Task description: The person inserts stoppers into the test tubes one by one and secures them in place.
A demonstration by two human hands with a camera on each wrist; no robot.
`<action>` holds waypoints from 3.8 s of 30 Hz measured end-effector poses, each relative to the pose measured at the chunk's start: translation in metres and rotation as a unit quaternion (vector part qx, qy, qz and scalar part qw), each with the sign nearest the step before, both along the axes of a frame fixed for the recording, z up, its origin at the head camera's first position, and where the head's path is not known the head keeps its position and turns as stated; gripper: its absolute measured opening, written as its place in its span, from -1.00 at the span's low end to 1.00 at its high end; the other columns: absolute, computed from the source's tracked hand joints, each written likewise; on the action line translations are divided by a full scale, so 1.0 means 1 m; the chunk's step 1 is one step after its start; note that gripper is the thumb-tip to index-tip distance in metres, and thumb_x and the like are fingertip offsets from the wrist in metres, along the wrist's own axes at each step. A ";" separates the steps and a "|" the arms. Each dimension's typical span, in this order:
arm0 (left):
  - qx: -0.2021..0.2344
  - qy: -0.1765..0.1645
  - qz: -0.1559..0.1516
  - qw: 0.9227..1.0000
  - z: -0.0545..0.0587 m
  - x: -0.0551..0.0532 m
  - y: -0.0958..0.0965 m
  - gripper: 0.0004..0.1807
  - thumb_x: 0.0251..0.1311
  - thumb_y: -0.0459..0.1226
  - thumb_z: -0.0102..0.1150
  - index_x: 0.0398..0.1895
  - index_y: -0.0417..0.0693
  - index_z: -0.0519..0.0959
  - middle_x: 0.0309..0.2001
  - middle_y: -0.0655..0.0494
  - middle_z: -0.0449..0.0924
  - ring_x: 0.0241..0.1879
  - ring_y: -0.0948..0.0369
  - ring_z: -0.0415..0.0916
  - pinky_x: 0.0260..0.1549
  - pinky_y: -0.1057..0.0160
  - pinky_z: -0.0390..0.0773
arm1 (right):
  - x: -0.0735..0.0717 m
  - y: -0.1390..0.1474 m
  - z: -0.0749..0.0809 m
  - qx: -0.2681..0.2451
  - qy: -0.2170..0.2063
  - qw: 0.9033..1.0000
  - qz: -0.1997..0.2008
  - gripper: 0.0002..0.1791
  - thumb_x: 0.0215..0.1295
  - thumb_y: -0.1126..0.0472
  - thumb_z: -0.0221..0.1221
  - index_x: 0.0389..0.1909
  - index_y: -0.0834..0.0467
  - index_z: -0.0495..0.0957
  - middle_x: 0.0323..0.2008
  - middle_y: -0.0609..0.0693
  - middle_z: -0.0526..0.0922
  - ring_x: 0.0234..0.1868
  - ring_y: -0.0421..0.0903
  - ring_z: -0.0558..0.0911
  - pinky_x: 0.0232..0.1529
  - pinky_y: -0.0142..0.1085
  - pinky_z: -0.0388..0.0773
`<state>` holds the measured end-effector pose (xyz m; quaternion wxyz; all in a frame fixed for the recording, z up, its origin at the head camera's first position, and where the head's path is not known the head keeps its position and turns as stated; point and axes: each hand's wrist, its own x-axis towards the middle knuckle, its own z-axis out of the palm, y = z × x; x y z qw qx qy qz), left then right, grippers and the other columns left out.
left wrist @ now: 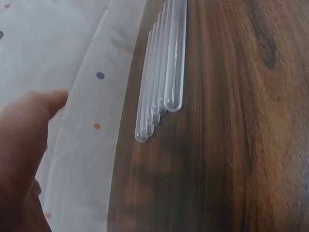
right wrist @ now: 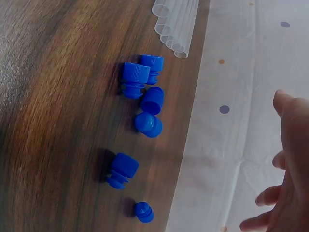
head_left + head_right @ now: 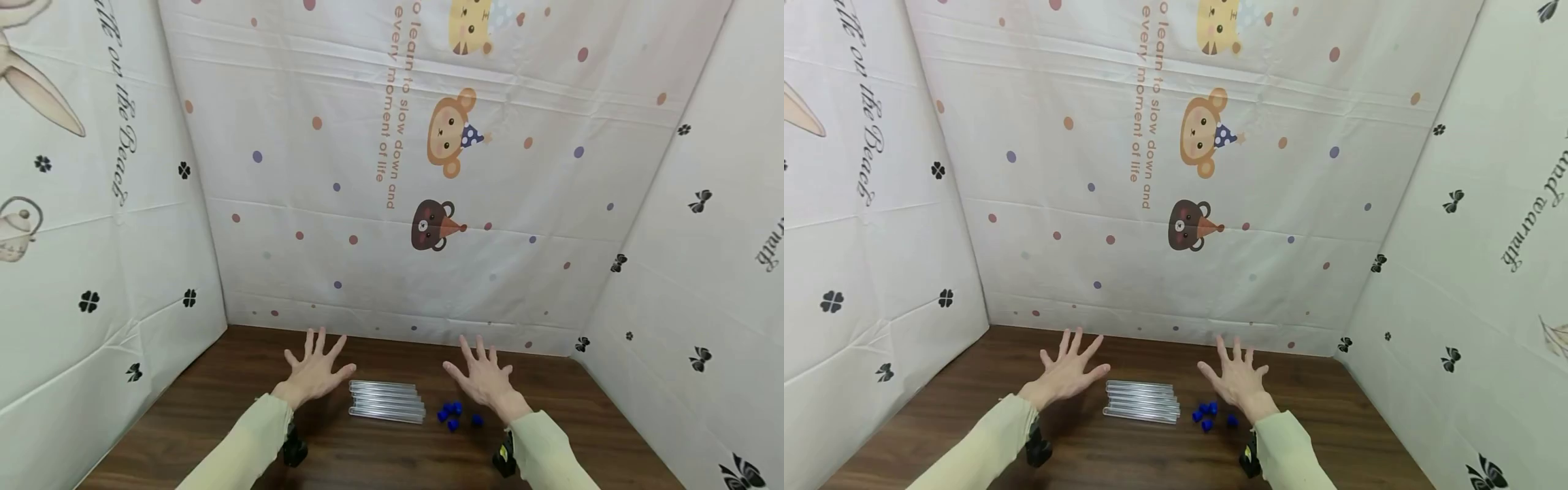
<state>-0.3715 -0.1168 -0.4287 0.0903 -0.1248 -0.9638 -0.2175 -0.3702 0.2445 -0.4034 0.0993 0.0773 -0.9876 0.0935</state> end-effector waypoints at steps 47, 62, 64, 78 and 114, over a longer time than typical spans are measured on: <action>-0.118 -0.048 -0.119 0.985 -0.010 -0.042 0.093 -0.73 0.18 -0.57 0.04 -0.55 -0.09 0.55 -0.51 0.11 0.46 -0.56 0.26 0.15 -0.55 0.29 0.19 | 0.000 -0.012 -0.003 0.030 0.040 0.995 0.091 -0.82 0.24 0.19 0.24 -0.20 0.18 0.66 -0.38 0.01 0.70 -0.42 -0.08 0.64 -0.44 -0.16 0.57; -0.144 -0.009 -0.128 0.981 0.000 -0.039 0.096 -0.81 0.27 -0.48 0.08 -0.32 -0.09 0.66 -0.35 0.06 0.65 -0.42 0.22 0.51 -0.47 0.26 0.47 | 0.002 -0.005 -0.015 -0.035 -0.058 0.987 0.147 -0.94 0.16 0.32 0.29 -0.37 0.23 0.68 -0.49 -0.03 0.66 -0.52 -0.19 0.54 -0.48 -0.23 0.52; -0.148 0.002 -0.134 0.980 0.004 -0.038 0.095 -0.84 0.28 -0.45 0.09 -0.29 -0.11 0.66 -0.34 0.05 0.66 -0.37 0.18 0.57 -0.42 0.24 0.55 | 0.004 -0.005 -0.016 -0.042 -0.072 0.982 0.170 -0.94 0.17 0.31 0.29 -0.36 0.24 0.68 -0.48 -0.04 0.66 -0.52 -0.22 0.52 -0.48 -0.27 0.50; -0.170 0.029 -0.168 0.971 0.016 -0.031 0.081 -0.75 0.28 -0.39 0.13 -0.02 -0.08 0.65 -0.11 0.04 0.70 -0.14 0.12 0.65 -0.19 0.22 0.65 | 0.011 -0.017 -0.034 -0.042 -0.104 0.971 0.209 -0.72 0.10 0.04 0.37 -0.28 0.15 0.65 -0.35 -0.01 0.70 -0.48 -0.27 0.54 -0.47 -0.36 0.48; -0.131 0.019 -0.179 0.975 0.041 -0.023 0.064 -0.73 0.27 -0.44 0.12 0.00 -0.10 0.63 -0.05 0.00 0.69 -0.14 0.10 0.66 -0.15 0.16 0.65 | -0.002 -0.005 0.010 -0.160 -0.017 0.975 0.152 -0.92 0.22 0.38 0.23 -0.29 0.27 0.53 -0.41 0.07 0.63 -0.44 -0.21 0.54 -0.44 -0.38 0.47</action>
